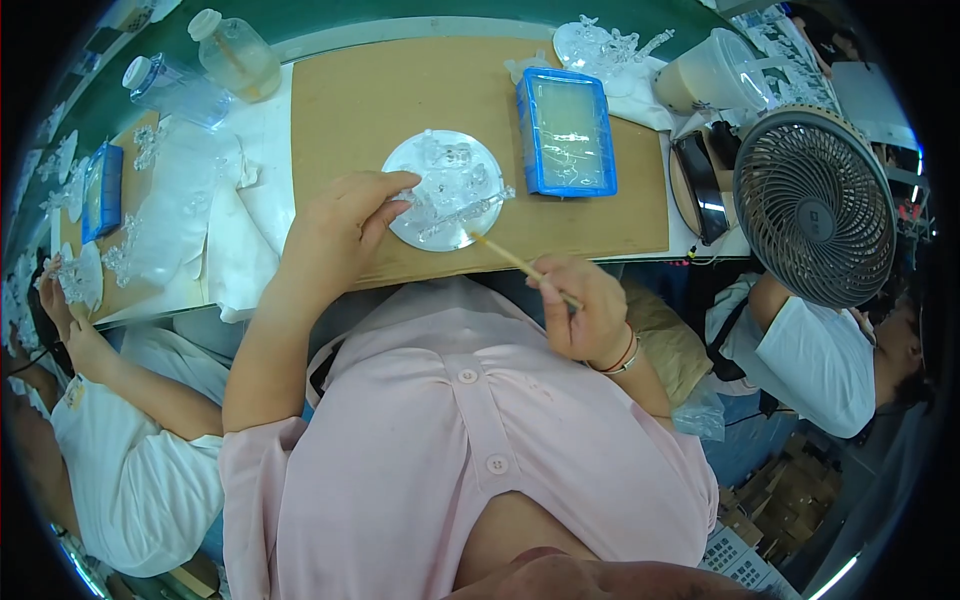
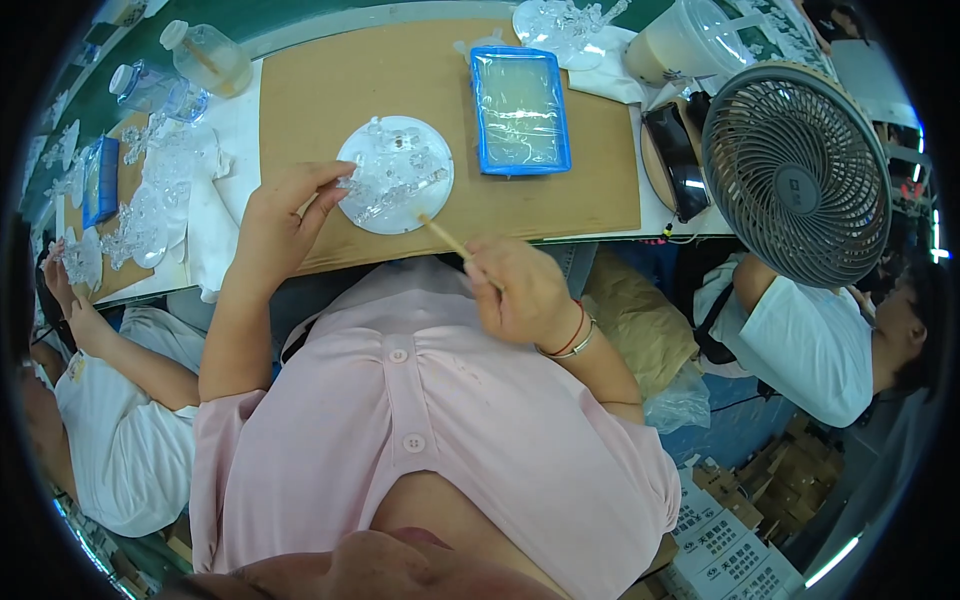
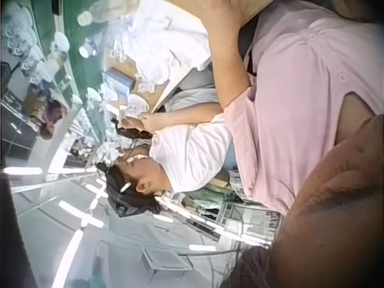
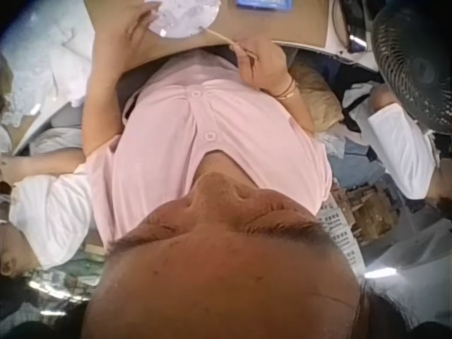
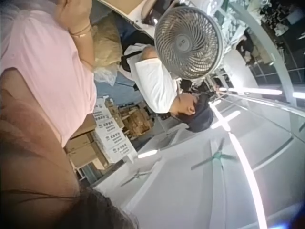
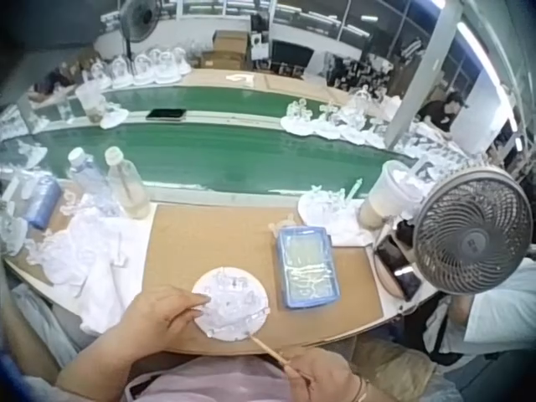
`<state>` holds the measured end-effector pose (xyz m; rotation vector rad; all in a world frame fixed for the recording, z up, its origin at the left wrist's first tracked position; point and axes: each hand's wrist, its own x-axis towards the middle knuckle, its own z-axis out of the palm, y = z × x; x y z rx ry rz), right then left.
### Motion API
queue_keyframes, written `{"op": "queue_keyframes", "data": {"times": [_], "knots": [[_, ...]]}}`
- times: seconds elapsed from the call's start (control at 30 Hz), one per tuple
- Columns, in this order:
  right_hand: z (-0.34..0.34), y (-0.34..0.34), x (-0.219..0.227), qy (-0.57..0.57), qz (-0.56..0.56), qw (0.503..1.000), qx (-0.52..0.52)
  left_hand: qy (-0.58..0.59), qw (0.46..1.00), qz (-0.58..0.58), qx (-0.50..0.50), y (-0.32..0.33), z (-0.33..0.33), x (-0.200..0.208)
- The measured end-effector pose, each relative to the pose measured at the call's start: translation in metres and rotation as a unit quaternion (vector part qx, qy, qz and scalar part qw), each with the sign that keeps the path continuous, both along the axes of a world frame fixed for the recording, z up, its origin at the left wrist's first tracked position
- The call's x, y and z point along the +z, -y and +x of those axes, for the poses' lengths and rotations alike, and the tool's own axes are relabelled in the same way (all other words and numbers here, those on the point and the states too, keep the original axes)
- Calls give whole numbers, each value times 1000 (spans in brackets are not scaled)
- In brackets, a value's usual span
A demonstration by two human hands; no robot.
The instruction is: Applying glue to small decorative lighting components using a brush at an industrial assembly line.
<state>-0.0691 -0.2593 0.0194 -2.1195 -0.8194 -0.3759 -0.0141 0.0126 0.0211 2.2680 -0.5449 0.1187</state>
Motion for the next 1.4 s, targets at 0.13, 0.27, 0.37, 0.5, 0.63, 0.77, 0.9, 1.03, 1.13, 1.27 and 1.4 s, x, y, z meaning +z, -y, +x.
{"op": "queue_keyframes", "data": {"times": [0.13, 0.27, 0.37, 0.5, 0.63, 0.77, 0.9, 1.03, 1.13, 1.27, 1.4], "knots": [[0, 5, 9, -4, 12, 1000, 13, -29, 998, -40, 27, 1, -4, -2], [3, 30, 24, -8, 105, 988, -117, -25, 995, -75, 61, 9, -13, -9], [12, 37, 26, -1, 87, 979, -186, -17, 992, -88, 92, 21, -17, -11], [22, 41, 18, -34, -1, 975, -221, -14, 991, -106, 82, 29, -16, -14], [20, 39, 17, -23, 76, 974, -213, -38, 992, -99, 64, 27, -16, -13], [9, 35, 20, -2, 146, 978, -153, -48, 991, -101, 68, 27, -16, -12], [17, 17, 7, 2, 57, 992, -113, -56, 992, -89, 63, 28, -14, -8], [35, 7, -6, 2, 44, 994, -100, -64, 991, -98, 65, 30, -12, -7], [33, 9, -1, -6, 12, 996, -92, -66, 991, -90, 79, 28, -13, -9], [43, 9, -5, 14, 59, 994, -95, -71, 990, -91, 86, 30, -13, -12], [52, 8, -6, 40, 45, 994, -91, -74, 989, -92, 90, 30, -12, -13]]}}
